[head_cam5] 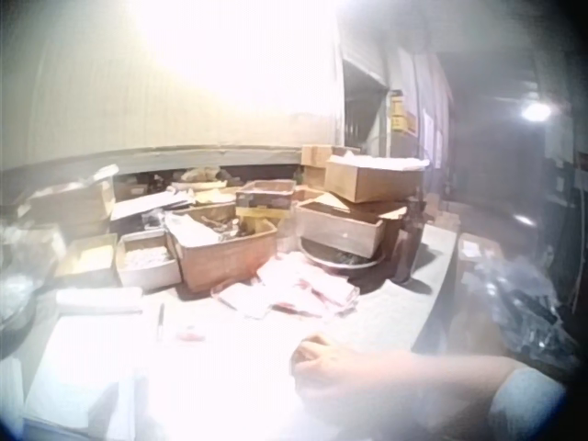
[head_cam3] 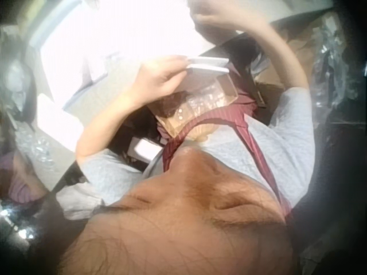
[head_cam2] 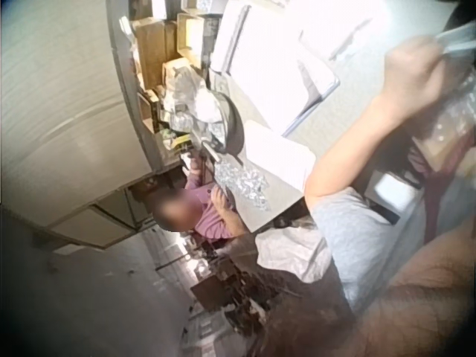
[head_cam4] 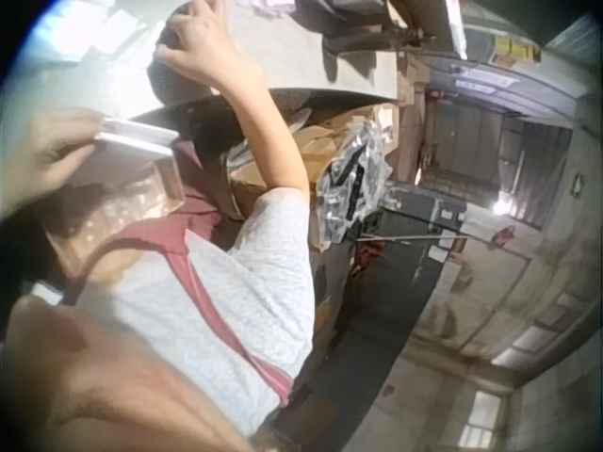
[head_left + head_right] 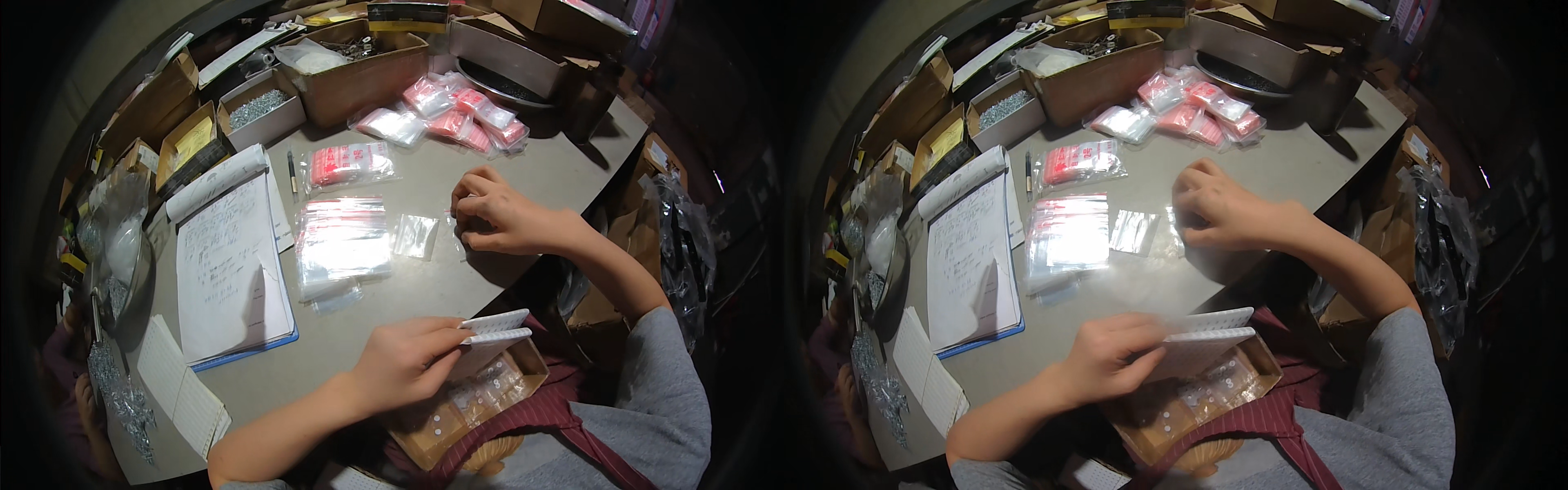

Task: The person picks small white beads from a sheet and places them into clear plastic bags on a cluttered work table. The person repeatedly transfers beads into bags and sets them aside.

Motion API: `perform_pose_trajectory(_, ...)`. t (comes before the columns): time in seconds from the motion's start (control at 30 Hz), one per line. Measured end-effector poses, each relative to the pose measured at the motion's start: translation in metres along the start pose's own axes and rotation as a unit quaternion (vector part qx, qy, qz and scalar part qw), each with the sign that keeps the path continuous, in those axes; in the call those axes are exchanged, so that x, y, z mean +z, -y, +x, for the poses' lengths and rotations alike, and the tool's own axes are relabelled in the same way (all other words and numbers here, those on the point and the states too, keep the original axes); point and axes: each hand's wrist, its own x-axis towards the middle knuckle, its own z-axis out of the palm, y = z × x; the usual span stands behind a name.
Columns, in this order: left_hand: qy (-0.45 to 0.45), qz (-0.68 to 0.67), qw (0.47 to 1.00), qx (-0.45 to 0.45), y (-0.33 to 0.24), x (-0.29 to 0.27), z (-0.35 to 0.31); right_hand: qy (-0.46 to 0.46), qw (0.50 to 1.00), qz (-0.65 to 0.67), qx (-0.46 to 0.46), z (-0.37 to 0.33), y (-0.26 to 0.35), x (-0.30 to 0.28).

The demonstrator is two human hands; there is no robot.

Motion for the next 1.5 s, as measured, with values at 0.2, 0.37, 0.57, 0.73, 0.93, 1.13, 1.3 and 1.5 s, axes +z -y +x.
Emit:
perform_pose_trajectory(0.2,0.029,-0.01,0.996,0.082,-0.001,-0.001,0.0,0.005,0.991,-0.066,0.119,-0.004,-0.007,-0.01)
perform_pose_trajectory(0.37,0.065,-0.163,0.981,0.084,0.0,-0.002,-0.004,0.078,0.982,0.12,0.126,-0.038,0.01,-0.02)
perform_pose_trajectory(0.57,0.029,-0.269,0.957,-0.105,-0.01,-0.021,-0.002,0.219,0.934,0.279,0.037,-0.069,0.062,-0.014)
perform_pose_trajectory(0.73,0.018,-0.316,0.94,-0.129,-0.006,-0.023,0.0,0.221,0.884,0.412,0.008,-0.082,0.064,-0.021)
perform_pose_trajectory(0.93,-0.082,-0.317,0.91,-0.255,-0.01,-0.015,0.007,0.061,0.84,0.507,0.185,-0.084,0.067,-0.022)
perform_pose_trajectory(1.13,-0.133,-0.323,0.891,-0.29,-0.007,-0.012,0.013,-0.071,0.918,0.368,0.127,-0.084,0.065,0.011)
perform_pose_trajectory(1.3,-0.134,-0.317,0.89,-0.299,-0.007,-0.01,0.012,-0.17,0.941,0.28,0.084,-0.079,0.071,0.027)
perform_pose_trajectory(1.5,-0.124,-0.283,0.904,-0.295,-0.007,-0.017,0.009,-0.163,0.939,0.284,0.102,-0.073,0.083,0.019)
